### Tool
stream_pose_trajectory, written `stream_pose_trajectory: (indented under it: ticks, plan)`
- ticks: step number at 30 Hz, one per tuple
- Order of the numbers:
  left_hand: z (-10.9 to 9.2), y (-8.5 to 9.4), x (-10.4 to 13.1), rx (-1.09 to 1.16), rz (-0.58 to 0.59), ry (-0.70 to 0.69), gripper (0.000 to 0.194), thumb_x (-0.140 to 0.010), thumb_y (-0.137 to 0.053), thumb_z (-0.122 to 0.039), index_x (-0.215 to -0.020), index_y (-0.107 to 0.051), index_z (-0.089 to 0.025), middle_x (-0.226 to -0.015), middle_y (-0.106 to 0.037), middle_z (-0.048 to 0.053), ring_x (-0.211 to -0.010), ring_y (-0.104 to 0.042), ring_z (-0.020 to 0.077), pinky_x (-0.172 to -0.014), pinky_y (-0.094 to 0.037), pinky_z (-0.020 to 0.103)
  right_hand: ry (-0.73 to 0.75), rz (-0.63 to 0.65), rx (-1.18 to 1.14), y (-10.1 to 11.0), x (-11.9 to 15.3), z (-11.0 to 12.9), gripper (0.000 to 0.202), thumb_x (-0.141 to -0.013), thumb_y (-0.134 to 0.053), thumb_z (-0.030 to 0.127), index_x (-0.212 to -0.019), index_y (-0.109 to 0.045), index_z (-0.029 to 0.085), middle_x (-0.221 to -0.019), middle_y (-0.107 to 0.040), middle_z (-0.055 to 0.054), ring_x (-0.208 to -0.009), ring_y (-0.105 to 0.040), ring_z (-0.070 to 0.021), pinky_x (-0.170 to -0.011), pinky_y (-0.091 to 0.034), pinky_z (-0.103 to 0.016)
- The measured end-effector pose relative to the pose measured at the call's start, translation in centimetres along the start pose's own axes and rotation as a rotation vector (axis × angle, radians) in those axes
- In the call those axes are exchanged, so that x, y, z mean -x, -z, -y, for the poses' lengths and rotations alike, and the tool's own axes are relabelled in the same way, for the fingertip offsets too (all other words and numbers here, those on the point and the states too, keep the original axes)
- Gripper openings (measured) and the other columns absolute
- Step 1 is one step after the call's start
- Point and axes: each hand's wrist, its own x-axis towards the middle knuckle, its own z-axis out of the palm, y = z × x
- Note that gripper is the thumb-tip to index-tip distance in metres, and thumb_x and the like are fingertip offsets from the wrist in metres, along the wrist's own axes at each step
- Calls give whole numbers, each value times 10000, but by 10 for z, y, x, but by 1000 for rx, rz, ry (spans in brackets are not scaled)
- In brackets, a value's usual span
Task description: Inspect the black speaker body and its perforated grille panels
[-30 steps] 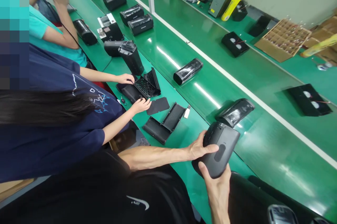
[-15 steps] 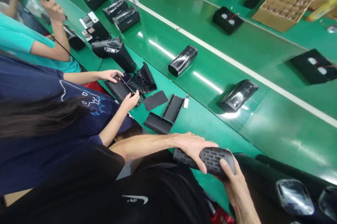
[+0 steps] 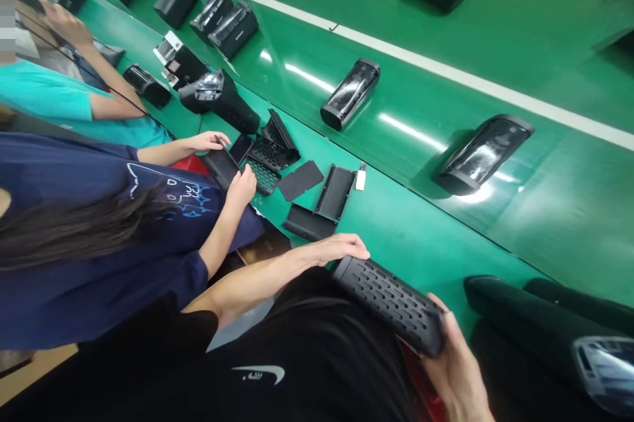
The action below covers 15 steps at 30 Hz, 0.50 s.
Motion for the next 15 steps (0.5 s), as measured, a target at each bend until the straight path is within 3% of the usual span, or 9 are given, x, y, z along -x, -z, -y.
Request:
stream_pose_trajectory:
  ticks: [3, 8, 12, 15]
  plan:
    - [-10, -3, 1, 27, 14, 28, 101, -810, -716, -257, -815, -676, -164, -799, -650, -14, -833, -604, 165, -783, -388, 284, -59, -81, 3, 1, -13, 5, 658, -586, -971, 515, -1141, -707, 281, -973, -735, 2, -767, -681, -203, -667, -568, -300]
    - [-8, -3, 0, 55, 52, 128, 227, -703, -745, -297, -884, -660, -188, -803, -619, -32, -722, -544, 132, -689, -366, 263, -39, -87, 21, -3, -16, -3, 709, -580, -951, 528, -1194, -715, 262, -945, -727, 5, -709, -638, -188, -610, -551, -296]
    - [1, -5, -1, 48, 11, 66, 431, -604, -805, -347, -990, -663, -218, -1034, -634, -16, -905, -575, 152, -804, -418, 259, 30, -87, 2, -6, -6, -11, 739, -606, -919, 546, -1254, -690, 276, -968, -717, 16, -732, -632, -182, -614, -535, -285]
    - [8, -7, 4, 63, -72, 58, 637, -598, -850, -386, -1185, -635, -259, -1293, -593, 19, -1139, -567, 202, -965, -431, 300, 61, -1, 18, -7, 7, -9, 802, -716, -877, 543, -1433, -597, 320, -1042, -741, -10, -815, -681, -218, -739, -569, -345]
